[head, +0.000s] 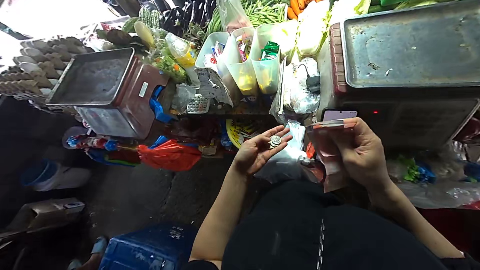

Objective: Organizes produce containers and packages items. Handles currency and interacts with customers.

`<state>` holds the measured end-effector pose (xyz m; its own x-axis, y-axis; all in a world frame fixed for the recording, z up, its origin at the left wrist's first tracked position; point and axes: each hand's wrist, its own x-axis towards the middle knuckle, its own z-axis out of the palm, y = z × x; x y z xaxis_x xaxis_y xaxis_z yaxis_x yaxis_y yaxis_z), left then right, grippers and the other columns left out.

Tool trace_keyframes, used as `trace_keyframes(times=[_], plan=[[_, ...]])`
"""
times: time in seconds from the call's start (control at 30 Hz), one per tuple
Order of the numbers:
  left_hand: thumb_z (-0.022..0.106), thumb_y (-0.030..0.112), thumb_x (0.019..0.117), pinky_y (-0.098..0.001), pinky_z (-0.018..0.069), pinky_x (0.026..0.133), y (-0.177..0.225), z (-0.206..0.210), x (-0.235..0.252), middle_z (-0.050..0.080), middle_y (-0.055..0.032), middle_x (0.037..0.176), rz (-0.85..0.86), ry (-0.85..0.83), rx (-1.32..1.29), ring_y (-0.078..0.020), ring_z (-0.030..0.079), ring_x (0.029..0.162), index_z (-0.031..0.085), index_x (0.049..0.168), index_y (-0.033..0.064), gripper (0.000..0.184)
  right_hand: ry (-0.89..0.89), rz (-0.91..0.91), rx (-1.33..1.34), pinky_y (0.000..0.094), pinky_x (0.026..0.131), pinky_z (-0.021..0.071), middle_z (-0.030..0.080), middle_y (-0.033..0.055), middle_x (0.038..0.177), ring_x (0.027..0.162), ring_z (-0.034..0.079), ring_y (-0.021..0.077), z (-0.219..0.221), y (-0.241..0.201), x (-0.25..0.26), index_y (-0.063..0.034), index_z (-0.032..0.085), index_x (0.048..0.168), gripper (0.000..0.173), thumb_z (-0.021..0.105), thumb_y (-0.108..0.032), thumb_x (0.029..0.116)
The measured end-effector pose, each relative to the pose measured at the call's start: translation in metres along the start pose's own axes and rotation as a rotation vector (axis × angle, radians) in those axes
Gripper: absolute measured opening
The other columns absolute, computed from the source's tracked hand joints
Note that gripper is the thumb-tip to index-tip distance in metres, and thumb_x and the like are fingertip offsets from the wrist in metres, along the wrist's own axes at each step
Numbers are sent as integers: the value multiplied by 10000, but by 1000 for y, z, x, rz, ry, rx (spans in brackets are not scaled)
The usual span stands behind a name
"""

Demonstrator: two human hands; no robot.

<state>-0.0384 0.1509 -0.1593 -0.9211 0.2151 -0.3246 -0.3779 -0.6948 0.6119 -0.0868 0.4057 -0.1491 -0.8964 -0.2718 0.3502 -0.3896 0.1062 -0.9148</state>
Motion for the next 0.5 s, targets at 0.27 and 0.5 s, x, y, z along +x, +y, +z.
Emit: trace_keyframes(times=[0.27,0.5], plan=[[137,372,1127,-430,424,1163,-6,2,0,500,-224,1500,27,-94,-39,-305,523,1380,400,1508,-44,622,-59,-17,-43,170,813,588,742,-62,990,892,698,-11,-2,9,-7,-114,656,1189,180,611,-162,1022],[408,179,1083,-156,417,600,-22,-7,-3,562,96,769,59,146,628,16,492,644,660,1006,91,278,-154,-10,17,192,846,599,750,-18,1035,935,704,8,6,20,-18,-34,659,1161,185,605,-132,1015]])
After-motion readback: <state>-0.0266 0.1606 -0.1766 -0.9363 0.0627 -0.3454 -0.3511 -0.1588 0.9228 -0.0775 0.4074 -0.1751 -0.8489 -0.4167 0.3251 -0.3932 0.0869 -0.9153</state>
